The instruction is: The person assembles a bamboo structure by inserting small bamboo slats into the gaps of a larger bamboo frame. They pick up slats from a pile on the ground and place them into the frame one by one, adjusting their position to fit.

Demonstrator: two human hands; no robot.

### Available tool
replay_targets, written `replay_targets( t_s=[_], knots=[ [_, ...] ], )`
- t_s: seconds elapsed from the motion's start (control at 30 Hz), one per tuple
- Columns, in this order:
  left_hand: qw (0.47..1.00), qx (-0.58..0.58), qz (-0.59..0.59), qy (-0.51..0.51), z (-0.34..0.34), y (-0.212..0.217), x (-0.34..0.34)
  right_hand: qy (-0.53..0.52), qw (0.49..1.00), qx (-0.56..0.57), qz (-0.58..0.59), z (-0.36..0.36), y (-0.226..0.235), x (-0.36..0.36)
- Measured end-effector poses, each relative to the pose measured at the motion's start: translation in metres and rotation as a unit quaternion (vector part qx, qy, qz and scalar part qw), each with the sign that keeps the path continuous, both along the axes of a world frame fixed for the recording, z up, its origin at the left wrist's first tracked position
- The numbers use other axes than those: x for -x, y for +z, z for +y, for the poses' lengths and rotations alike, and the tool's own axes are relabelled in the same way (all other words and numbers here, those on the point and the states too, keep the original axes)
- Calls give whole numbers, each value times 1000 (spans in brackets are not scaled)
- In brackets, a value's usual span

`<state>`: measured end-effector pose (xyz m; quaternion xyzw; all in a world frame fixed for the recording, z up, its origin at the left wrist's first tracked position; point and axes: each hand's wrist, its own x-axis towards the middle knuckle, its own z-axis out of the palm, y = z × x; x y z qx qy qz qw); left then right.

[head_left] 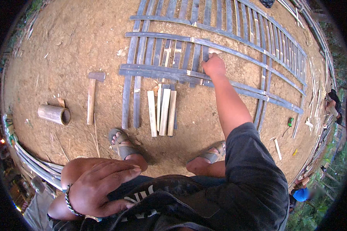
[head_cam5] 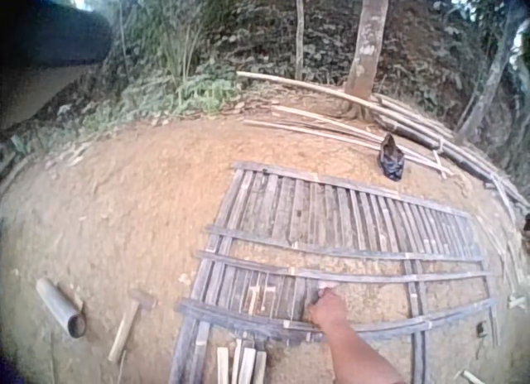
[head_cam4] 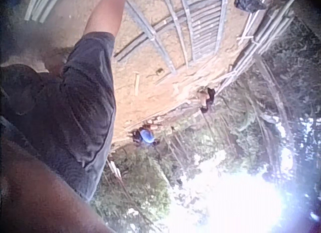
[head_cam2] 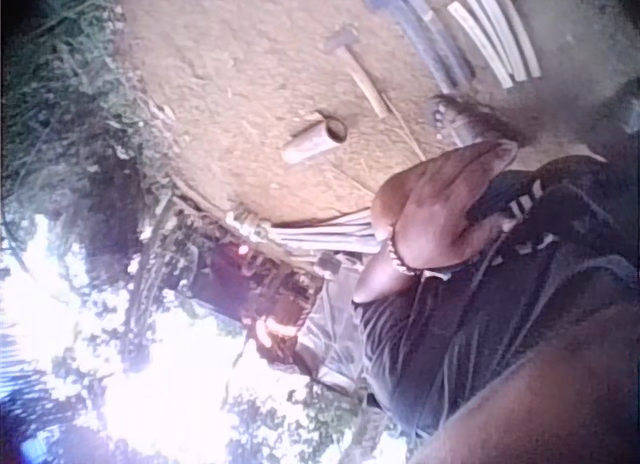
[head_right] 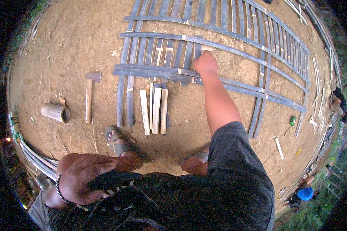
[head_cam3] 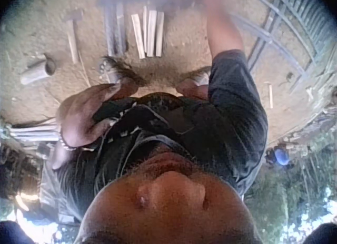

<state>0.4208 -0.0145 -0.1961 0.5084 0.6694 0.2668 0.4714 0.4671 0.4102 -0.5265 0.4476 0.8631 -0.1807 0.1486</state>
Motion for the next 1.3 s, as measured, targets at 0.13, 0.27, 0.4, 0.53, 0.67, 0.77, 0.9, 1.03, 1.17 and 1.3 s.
replay_targets(
  t_s=[0.13,0.27,0.4,0.53,0.67,0.77,0.9,1.03,1.17,1.3],
  knots=[
    [1000,-7,0,-5,1,2,5,19,999,18,-35,-10,4,-7],
    [1000,-8,-7,-8,1,0,7,12,999,10,-43,-11,10,-2],
    [1000,-16,-19,3,-5,-7,4,20,999,15,-44,-16,25,8],
    [1000,-22,-17,-1,-7,-7,6,42,997,6,-61,-10,18,9],
    [1000,-21,-21,-3,-8,-6,7,69,994,1,-83,6,2,5],
    [999,-28,-26,-6,-10,-7,6,119,989,-20,-88,7,-6,8],
    [999,-32,-31,-3,-12,-6,4,108,990,-1,-94,2,5,10],
    [999,-35,-22,-10,-12,-5,3,88,990,42,-106,6,5,7],
    [999,-46,-16,-9,-12,-5,2,99,992,17,-70,-14,13,0],
    [999,-49,-21,-9,-11,-7,0,66,997,9,-49,-13,2,-3]
  ],
)
